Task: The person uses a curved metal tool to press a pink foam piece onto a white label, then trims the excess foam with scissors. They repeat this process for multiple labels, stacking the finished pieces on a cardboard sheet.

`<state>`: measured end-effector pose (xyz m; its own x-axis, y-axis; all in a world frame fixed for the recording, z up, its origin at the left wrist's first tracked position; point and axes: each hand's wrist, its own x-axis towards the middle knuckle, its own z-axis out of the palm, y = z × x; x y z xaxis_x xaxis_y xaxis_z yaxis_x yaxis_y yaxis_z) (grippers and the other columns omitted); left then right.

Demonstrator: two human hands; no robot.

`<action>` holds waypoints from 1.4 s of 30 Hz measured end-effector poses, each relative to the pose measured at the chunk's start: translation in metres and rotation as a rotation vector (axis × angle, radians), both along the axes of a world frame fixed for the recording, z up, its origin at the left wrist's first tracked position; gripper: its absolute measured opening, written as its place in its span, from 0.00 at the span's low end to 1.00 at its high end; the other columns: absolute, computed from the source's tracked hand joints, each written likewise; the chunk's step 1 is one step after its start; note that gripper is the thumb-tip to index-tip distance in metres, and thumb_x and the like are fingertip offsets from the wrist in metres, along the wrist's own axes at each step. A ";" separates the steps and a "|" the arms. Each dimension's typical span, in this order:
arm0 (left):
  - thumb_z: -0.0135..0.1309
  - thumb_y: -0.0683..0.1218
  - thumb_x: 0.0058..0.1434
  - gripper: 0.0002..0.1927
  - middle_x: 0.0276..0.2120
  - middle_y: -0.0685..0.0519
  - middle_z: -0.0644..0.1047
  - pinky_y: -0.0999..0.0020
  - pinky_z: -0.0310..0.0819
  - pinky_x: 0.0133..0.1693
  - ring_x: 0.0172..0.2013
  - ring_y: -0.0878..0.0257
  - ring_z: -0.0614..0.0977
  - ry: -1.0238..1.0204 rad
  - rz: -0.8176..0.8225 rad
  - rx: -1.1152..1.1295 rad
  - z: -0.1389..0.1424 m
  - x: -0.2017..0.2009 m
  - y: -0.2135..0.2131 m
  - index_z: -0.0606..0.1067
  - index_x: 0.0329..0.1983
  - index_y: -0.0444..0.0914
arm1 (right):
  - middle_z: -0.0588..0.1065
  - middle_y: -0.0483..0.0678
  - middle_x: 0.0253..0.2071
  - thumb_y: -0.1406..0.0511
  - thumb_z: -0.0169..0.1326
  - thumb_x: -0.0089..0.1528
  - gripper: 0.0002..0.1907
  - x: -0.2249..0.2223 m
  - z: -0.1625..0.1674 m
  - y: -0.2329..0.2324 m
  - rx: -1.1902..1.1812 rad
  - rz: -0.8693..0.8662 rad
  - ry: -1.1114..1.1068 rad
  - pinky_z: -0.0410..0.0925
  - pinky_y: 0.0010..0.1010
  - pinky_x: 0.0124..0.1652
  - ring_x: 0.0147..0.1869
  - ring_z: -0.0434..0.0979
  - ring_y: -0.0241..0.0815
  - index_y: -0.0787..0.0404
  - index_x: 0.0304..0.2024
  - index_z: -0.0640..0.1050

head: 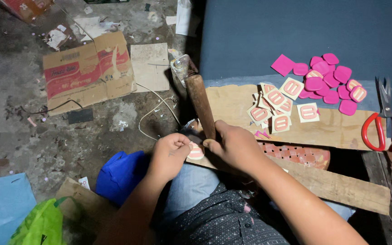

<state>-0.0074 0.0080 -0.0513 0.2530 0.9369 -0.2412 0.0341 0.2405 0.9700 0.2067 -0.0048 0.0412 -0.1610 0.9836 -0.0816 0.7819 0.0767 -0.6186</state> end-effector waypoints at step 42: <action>0.55 0.35 0.60 0.05 0.33 0.48 0.82 0.73 0.78 0.37 0.32 0.66 0.83 -0.082 0.089 -0.063 -0.012 0.004 -0.013 0.75 0.39 0.29 | 0.78 0.58 0.30 0.53 0.61 0.57 0.20 0.011 -0.009 -0.008 -0.027 0.024 0.031 0.69 0.50 0.36 0.38 0.79 0.62 0.58 0.44 0.76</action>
<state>-0.0030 -0.0054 -0.0636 0.1905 0.9402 -0.2825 -0.0686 0.2998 0.9515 0.2174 -0.0131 0.0324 -0.1870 0.9770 -0.1024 0.7606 0.0780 -0.6445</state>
